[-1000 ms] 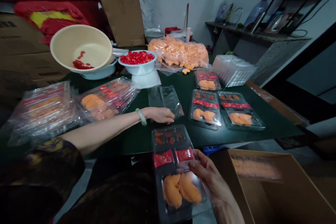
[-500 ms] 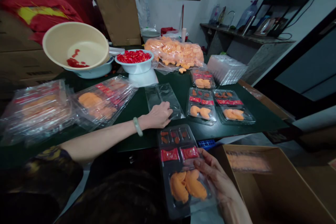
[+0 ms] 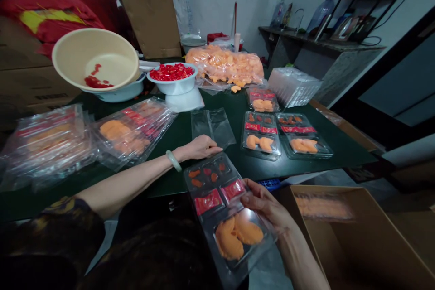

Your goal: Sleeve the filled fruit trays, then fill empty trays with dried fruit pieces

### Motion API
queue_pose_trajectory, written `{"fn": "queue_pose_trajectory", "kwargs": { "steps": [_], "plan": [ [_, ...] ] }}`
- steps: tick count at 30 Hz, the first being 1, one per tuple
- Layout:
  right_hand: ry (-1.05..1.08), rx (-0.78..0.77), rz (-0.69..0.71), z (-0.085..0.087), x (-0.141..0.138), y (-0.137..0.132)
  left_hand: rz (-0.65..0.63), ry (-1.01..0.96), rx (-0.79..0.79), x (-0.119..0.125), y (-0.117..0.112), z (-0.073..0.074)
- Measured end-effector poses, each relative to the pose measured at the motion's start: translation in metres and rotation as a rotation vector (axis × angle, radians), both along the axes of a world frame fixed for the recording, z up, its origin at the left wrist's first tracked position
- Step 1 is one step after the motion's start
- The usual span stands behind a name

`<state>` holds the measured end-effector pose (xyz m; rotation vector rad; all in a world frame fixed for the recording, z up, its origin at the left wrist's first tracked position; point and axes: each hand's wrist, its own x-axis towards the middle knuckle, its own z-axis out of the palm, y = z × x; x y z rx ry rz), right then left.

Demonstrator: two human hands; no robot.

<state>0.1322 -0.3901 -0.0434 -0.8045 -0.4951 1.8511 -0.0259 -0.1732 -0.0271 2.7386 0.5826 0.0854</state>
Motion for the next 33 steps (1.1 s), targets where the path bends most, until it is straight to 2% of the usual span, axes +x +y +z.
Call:
{"fn": "queue_pose_trajectory", "kwargs": {
  "steps": [2, 5, 8, 11, 14, 20, 23, 28, 33],
  "plan": [
    [-0.009, -0.008, 0.047, -0.001, -0.001, 0.007, -0.079, -0.011, -0.024, -0.001, -0.002, 0.001],
    [-0.037, -0.028, 0.039, -0.003, 0.004, 0.008, -0.150, -0.037, -0.020, -0.007, -0.006, 0.004],
    [-0.080, -0.030, -0.012, -0.005, 0.011, 0.003, -0.163, -0.077, 0.022, -0.012, -0.012, 0.012],
    [-0.118, -0.026, -0.030, -0.006, 0.016, -0.004, -0.181, -0.109, 0.135, -0.014, -0.017, 0.019],
    [-0.122, -0.001, -0.008, -0.005, 0.018, -0.010, -0.200, -0.139, 0.173, -0.011, -0.017, 0.018],
    [-0.146, 0.074, 0.092, 0.000, 0.012, -0.012, -0.199, -0.179, 0.098, -0.005, -0.014, -0.005],
    [-0.111, 0.078, 0.138, -0.003, 0.007, -0.005, -0.247, -0.212, 0.031, -0.006, -0.013, -0.008],
    [-0.100, 0.028, 0.138, -0.010, 0.006, 0.000, -0.281, -0.264, -0.085, -0.018, -0.014, 0.004],
    [-0.203, -0.020, -0.013, 0.004, 0.008, -0.006, -0.277, -0.297, -0.218, -0.030, -0.027, 0.021]
  ]
}}
